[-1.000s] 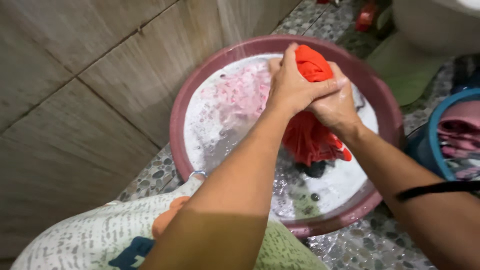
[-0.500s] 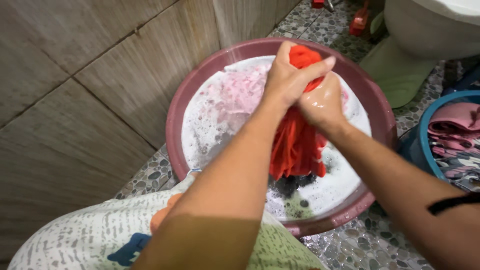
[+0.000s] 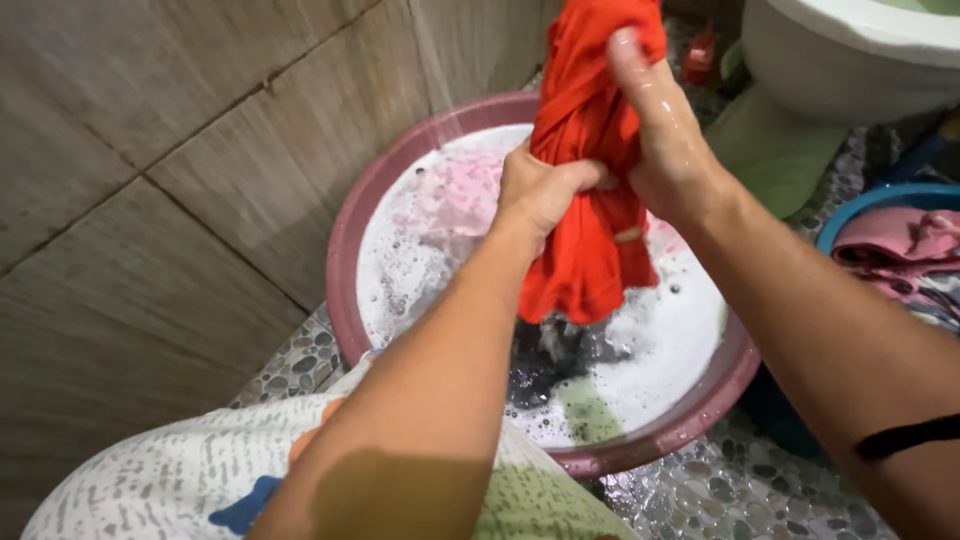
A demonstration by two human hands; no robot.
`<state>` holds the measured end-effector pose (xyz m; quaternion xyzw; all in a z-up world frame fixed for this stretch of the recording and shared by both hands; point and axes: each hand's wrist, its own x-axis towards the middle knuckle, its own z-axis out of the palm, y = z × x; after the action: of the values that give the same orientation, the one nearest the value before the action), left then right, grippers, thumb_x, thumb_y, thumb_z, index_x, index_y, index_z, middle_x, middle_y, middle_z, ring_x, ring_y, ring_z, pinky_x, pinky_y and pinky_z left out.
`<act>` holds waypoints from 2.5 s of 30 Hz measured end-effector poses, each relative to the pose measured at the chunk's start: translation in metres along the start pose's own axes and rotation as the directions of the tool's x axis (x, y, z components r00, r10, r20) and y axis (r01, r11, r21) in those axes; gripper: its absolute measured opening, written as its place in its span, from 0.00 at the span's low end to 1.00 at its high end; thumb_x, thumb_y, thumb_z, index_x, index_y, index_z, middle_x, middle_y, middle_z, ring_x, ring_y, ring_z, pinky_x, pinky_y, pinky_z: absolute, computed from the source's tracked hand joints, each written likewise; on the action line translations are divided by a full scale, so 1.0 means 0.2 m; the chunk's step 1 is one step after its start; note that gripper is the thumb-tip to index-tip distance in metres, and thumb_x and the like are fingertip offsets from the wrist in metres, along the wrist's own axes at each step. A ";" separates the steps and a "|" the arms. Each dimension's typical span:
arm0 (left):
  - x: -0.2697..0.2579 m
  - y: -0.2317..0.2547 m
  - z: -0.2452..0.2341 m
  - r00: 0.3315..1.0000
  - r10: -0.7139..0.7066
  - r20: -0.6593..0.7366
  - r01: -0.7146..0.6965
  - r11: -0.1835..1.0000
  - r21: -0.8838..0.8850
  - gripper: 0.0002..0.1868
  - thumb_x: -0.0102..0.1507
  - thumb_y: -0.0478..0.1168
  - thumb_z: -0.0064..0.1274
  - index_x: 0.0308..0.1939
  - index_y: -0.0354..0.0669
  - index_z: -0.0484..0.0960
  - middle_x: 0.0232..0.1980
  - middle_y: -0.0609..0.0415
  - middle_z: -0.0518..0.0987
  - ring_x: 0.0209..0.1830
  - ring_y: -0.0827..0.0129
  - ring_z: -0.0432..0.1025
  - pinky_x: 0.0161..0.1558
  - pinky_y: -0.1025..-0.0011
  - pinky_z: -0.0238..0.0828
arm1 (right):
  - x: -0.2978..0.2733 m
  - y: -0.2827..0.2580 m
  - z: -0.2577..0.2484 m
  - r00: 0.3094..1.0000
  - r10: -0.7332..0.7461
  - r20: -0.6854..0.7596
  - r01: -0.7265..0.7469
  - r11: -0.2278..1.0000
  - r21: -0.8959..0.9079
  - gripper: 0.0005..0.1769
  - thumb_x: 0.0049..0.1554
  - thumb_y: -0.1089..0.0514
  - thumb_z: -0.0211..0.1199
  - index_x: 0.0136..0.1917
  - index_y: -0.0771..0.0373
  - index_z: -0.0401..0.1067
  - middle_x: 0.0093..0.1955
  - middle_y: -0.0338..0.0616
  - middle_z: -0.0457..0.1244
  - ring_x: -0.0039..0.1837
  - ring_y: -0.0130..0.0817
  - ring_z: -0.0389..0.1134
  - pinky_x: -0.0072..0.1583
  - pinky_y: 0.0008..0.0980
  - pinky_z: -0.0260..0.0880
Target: The person hand-washes various garments in a pink basin filled with soapy water. They scrub, rinse, and wring out items including a dark shirt, a patterned cloth, a red garment, and a pink floral piece, then transfer them to a blue bucket.
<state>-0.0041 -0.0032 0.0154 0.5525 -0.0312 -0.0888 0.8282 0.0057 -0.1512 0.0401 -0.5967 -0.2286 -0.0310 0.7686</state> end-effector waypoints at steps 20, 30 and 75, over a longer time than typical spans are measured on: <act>0.07 -0.01 0.09 0.726 -0.087 -0.682 0.023 0.994 -0.102 0.22 0.44 0.48 0.65 0.30 0.29 0.87 0.37 0.46 0.88 0.35 0.64 0.81 0.42 0.66 0.78 | -0.06 0.26 0.22 0.645 -0.089 -0.759 -0.213 0.933 -0.291 0.14 0.56 0.54 0.59 0.43 0.65 0.79 0.39 0.39 0.70 0.41 0.25 0.67 0.47 0.32 0.71; 0.14 -0.11 0.18 0.849 -0.025 -0.527 0.101 0.988 0.116 0.23 0.47 0.48 0.66 0.34 0.29 0.87 0.39 0.44 0.87 0.39 0.62 0.81 0.45 0.64 0.77 | -0.20 0.33 0.00 0.675 -0.237 -0.699 -0.084 0.916 -0.392 0.15 0.61 0.55 0.54 0.46 0.68 0.77 0.41 0.38 0.67 0.43 0.24 0.64 0.46 0.32 0.68; 0.43 -0.91 -0.33 0.987 -0.150 0.065 0.021 0.508 0.861 0.43 0.45 0.38 0.69 0.65 0.46 0.74 0.62 0.47 0.77 0.59 0.55 0.72 0.55 0.63 0.69 | -1.02 1.53 -0.87 0.465 0.885 -0.022 -0.540 0.264 -0.799 0.22 0.61 0.47 0.56 0.35 0.67 0.72 0.24 0.42 0.56 0.28 0.34 0.55 0.35 0.42 0.60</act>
<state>0.0705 -0.0275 -0.1807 0.8828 -0.0979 -0.1386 0.4379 -0.0234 -0.2725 -0.3473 -0.8668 -0.0549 0.3795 0.3188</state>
